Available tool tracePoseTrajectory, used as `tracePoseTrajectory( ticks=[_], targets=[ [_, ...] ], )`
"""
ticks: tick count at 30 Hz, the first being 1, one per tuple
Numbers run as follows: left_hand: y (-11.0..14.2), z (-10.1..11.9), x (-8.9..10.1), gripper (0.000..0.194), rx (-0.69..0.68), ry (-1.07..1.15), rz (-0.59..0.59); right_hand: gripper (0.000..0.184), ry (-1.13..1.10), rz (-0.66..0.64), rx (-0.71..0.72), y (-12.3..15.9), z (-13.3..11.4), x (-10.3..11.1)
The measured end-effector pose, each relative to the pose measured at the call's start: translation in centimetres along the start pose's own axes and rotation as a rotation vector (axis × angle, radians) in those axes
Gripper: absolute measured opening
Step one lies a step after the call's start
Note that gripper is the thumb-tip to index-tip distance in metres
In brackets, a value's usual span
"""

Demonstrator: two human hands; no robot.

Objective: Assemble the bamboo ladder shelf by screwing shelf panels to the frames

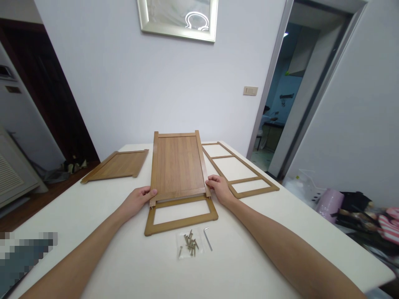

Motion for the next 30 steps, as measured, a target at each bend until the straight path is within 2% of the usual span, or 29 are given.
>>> tracePoseTrajectory(
  ticks=[15,30],
  targets=[
    [0.5,0.7,0.1,0.049,0.013,0.017,0.015,0.015,0.052,0.009,0.087,-0.1,0.3,0.1],
    [1.1,1.4,0.2,0.052,-0.057,-0.029,0.019,0.014,0.119,0.034,0.167,0.1,-0.2,0.3]
  ],
)
Point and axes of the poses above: each hand's wrist, its own y-axis away from the middle knuckle, its own x-axis out of the back of the hand, z = x × y, the point moved 1 cm from there along -y, towards the middle knuckle, and after that the axes turned 11 degrees about z, right-handed, at the moved point
